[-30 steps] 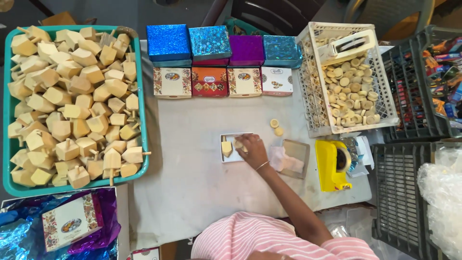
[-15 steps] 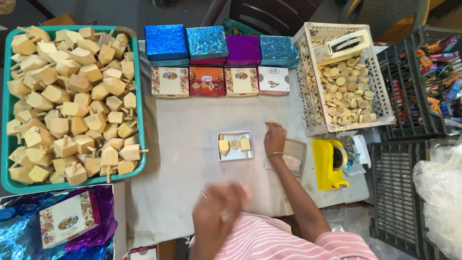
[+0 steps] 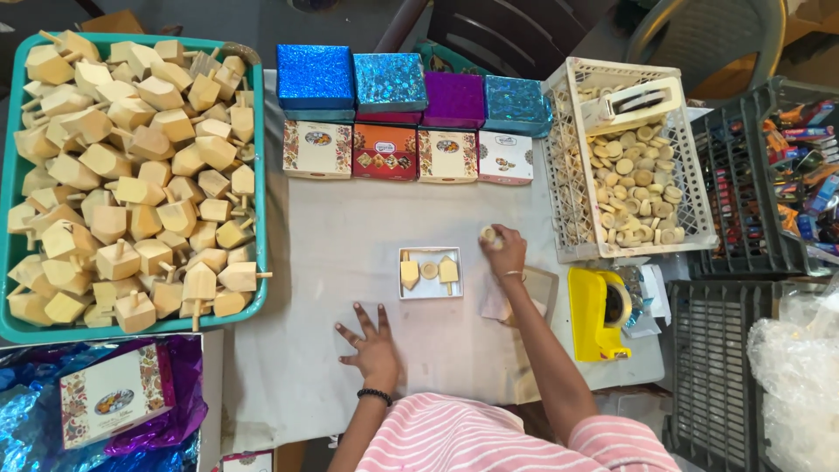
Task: The person wipes a small wooden disc with a cloth, then opens a small decorative box and places a wooden block and two discs inside. They close the box and wrap it in purple foil. The workspace includes trays of wooden blocks and discs, multiple boxes, and a tape dispenser.
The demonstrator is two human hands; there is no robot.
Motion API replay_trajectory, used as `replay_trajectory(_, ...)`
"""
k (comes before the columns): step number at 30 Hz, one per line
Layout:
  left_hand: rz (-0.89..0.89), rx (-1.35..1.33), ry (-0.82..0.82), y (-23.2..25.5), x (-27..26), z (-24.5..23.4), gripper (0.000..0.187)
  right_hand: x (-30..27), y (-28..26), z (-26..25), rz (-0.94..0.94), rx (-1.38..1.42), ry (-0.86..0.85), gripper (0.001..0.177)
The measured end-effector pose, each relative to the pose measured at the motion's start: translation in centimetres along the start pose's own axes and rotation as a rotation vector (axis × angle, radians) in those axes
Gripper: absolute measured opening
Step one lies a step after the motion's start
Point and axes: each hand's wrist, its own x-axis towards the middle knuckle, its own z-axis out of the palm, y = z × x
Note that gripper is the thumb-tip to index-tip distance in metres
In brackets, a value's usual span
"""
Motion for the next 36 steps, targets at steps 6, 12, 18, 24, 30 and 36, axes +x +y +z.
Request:
replay_trajectory(6,-0.023,-0.032,-0.043,0.5,0.3,-0.1,0.084,-6.0,-6.4,-2.8,-0.381,0.258,-0.099,0.048)
replay_trajectory(12,-0.025,-0.025,-0.050,0.6,0.3,0.1,0.084,-9.3,-10.9,-4.4,-0.453,-0.007,-0.257,0.046)
replay_trajectory(18,-0.038,-0.050,-0.055,0.7,0.6,0.2,0.083,-10.1,-11.5,-3.8,-0.502,0.001,-0.312,0.050)
replay_trajectory(24,-0.053,-0.043,-0.034,0.9,0.9,0.8,0.083,-9.8,-11.9,-2.6,-0.478,-0.108,-0.422,0.052)
replay_trajectory(30,-0.055,-0.072,-0.049,1.1,0.8,0.2,0.082,-9.6,-12.2,-2.9,-0.479,-0.096,-0.409,0.046)
replay_trajectory(36,-0.114,-0.104,-0.063,1.5,1.4,0.8,0.082,-10.4,-8.7,-0.4,-0.487,0.044,-0.350,0.049)
